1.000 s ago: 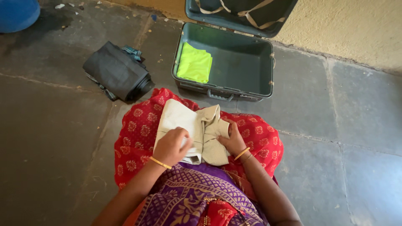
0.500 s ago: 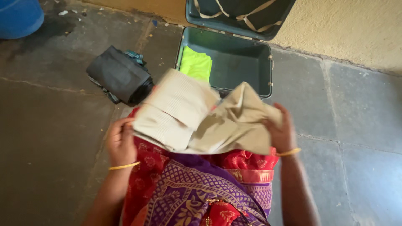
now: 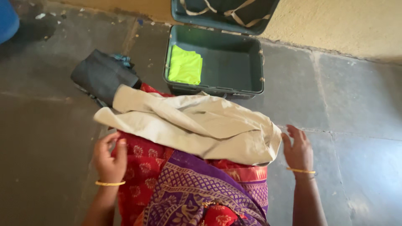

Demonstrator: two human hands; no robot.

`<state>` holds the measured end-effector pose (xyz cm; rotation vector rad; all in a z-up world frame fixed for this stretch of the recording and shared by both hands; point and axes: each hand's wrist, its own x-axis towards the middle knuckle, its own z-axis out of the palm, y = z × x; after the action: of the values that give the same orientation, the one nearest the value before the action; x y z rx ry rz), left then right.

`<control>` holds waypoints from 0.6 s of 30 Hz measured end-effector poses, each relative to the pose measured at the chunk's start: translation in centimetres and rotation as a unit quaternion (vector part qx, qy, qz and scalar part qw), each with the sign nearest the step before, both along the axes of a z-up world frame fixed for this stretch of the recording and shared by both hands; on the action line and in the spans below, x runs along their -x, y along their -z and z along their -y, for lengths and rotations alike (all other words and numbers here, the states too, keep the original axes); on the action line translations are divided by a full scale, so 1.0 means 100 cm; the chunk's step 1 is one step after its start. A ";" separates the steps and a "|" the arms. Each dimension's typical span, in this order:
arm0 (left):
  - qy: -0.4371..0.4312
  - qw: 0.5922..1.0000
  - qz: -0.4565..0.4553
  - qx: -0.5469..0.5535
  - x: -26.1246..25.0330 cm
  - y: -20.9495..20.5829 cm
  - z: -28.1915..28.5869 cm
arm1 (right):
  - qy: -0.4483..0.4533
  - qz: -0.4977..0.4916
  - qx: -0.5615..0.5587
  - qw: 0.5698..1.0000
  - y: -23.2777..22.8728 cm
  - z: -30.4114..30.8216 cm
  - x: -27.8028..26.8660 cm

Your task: The person folds a neon yellow t-shirt, a cream-colored shirt, and a pair of dark trousers by hand on their lap. Each folded item is placed into an open suitcase on the floor.

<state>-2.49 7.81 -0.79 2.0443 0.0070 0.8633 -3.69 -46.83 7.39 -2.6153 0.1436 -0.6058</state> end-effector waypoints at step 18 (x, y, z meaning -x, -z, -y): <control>0.418 0.856 0.010 -0.303 -0.044 -0.048 0.171 | -0.440 -0.268 -0.091 0.852 -0.007 -0.118 -0.005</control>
<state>1.94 -9.28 3.99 2.2540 -1.2151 0.3274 -3.18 -35.00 8.05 -2.2393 -0.7537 0.4391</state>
